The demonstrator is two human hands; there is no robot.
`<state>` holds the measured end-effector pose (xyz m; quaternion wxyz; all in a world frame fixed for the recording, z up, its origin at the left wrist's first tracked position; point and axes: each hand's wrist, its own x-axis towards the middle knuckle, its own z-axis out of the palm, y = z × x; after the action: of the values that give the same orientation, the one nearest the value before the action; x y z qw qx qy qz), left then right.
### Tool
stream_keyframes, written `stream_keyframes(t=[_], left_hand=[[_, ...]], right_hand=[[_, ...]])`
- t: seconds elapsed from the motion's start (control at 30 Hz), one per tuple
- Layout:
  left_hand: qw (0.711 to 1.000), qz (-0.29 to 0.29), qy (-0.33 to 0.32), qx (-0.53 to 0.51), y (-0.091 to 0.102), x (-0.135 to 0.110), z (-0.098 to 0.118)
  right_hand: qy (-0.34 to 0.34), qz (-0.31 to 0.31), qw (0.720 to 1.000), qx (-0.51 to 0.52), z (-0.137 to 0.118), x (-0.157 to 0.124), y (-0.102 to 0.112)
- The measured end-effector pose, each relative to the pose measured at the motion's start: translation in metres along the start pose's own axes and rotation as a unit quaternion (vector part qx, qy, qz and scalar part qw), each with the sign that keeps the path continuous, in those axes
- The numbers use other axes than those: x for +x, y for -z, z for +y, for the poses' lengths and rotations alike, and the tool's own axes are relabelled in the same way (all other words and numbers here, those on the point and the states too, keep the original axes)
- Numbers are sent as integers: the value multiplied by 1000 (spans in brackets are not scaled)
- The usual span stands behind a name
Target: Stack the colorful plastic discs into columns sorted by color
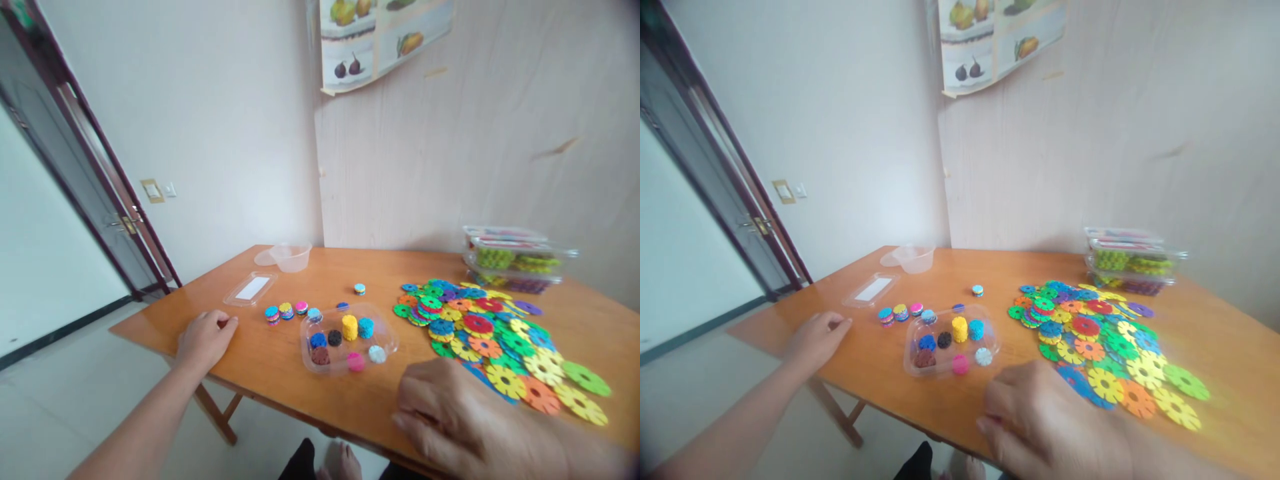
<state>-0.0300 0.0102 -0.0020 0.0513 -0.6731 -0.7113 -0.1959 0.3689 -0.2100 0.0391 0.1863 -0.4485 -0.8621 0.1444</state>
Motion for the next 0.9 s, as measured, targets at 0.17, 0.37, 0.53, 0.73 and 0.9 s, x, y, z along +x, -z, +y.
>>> stream_keyframes(t=[0.17,0.37,0.53,0.73,0.9], left_hand=[[1000,5,-1,9,1,0,0],[1000,5,-3,20,0,-1,-2],[1000,1,-10,25,0,1,-4],[999,-4,-22,32,-3,5,-11],[997,-61,-35,-15,4,16,-16]], right_hand=[[60,-45,997,-22,12,-1,-21],[43,-35,998,6,21,-3,-19],[11,-6,1000,13,23,-6,-24],[-53,18,998,-9,28,-5,-29],[-55,7,998,-16,22,-2,-18]])
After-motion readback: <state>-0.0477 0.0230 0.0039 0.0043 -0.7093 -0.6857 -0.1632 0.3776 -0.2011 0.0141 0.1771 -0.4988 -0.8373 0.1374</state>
